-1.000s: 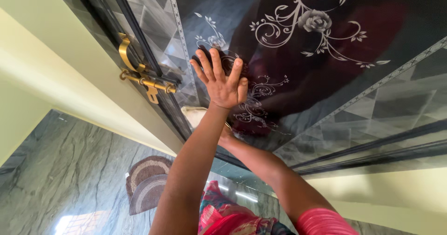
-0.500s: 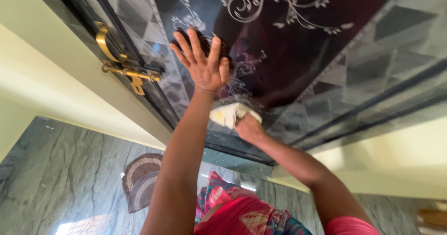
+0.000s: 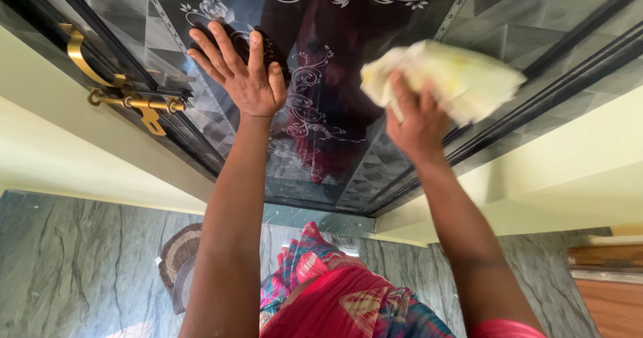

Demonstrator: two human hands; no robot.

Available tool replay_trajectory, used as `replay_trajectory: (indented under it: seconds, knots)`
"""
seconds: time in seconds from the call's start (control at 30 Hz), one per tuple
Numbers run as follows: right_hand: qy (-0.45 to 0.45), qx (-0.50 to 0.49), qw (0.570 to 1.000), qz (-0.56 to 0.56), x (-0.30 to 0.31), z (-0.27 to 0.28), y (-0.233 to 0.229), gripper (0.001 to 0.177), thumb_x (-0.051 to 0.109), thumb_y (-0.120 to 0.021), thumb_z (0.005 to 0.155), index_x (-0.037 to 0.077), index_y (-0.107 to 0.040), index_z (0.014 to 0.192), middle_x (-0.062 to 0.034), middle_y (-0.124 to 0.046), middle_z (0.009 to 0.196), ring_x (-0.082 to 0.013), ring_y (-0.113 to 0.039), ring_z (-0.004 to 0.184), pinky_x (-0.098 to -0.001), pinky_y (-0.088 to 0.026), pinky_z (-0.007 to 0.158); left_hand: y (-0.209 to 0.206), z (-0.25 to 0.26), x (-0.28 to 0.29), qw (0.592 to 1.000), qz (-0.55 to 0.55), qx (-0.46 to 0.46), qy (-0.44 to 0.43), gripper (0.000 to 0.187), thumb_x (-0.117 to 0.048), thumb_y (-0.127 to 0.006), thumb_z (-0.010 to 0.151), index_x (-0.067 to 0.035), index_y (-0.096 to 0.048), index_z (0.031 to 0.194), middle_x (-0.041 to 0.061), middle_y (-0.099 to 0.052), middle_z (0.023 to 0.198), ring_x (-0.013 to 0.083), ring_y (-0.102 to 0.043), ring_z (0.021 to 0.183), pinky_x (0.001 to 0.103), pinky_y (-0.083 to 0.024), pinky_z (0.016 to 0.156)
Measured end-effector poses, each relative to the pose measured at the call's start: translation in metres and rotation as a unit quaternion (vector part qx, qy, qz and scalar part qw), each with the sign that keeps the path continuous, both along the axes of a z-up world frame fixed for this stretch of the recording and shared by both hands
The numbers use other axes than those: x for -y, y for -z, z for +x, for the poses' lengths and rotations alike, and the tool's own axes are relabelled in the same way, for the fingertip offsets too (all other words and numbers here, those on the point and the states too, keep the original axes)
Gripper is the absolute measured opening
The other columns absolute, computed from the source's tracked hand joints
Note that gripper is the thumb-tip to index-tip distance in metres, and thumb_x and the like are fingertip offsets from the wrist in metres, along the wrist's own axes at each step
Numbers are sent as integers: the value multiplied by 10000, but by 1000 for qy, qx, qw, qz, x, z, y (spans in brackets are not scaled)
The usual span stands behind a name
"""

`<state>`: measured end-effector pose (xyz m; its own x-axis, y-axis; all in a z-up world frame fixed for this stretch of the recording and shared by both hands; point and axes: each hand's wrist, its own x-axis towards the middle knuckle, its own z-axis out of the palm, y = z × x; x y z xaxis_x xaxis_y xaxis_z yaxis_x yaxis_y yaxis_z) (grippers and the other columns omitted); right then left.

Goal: The person wipes the surface of a dark glass door with a white cloth. They start by cleaning the brass latch and handle area, then move to the upper and lower sections of the door, using both hands to wipe the surface in broad strokes.

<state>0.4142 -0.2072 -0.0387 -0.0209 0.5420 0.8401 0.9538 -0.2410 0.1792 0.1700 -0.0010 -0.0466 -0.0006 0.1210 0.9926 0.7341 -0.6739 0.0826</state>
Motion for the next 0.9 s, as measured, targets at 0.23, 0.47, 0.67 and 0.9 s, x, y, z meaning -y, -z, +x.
replay_trajectory:
  seconds: [0.23,0.47,0.67,0.9]
  knots:
    - [-203,-147,962,-106,-41,-39,161,334,231,-648,948,81,-702,1242,-183,-717,1134,-387,-690,1025,-546,-536,935,0,-2,0,1000,3,1,11,547,-429,-320,1138,-321,-225,1666,193,-104,1726,496,-49,1603,684,1,1319]
    - [-224,38,916,-330,-50,-61,300,326,170,-634,776,142,-750,1079,-90,-737,1157,-328,-595,1198,-535,-333,1083,-1,-2,-1,1000,1,4,9,537,-419,-338,1135,-327,-243,1656,188,-112,1723,490,-46,1606,656,10,1278]
    - [-107,179,781,-589,-22,-26,278,267,158,-606,904,146,-799,1088,-27,-734,1181,-185,-538,1323,-405,-257,1191,-2,-3,0,1000,9,4,12,541,-406,-355,1133,-320,-252,1656,183,-111,1724,487,-49,1608,657,2,1280]
    - [-140,121,922,-339,16,9,167,298,103,-573,853,110,-791,1056,-78,-762,1065,-228,-625,1167,-527,-344,1167,-3,-1,0,1000,16,7,14,553,-390,-364,1115,-323,-251,1652,172,-96,1727,473,-33,1608,656,15,1292]
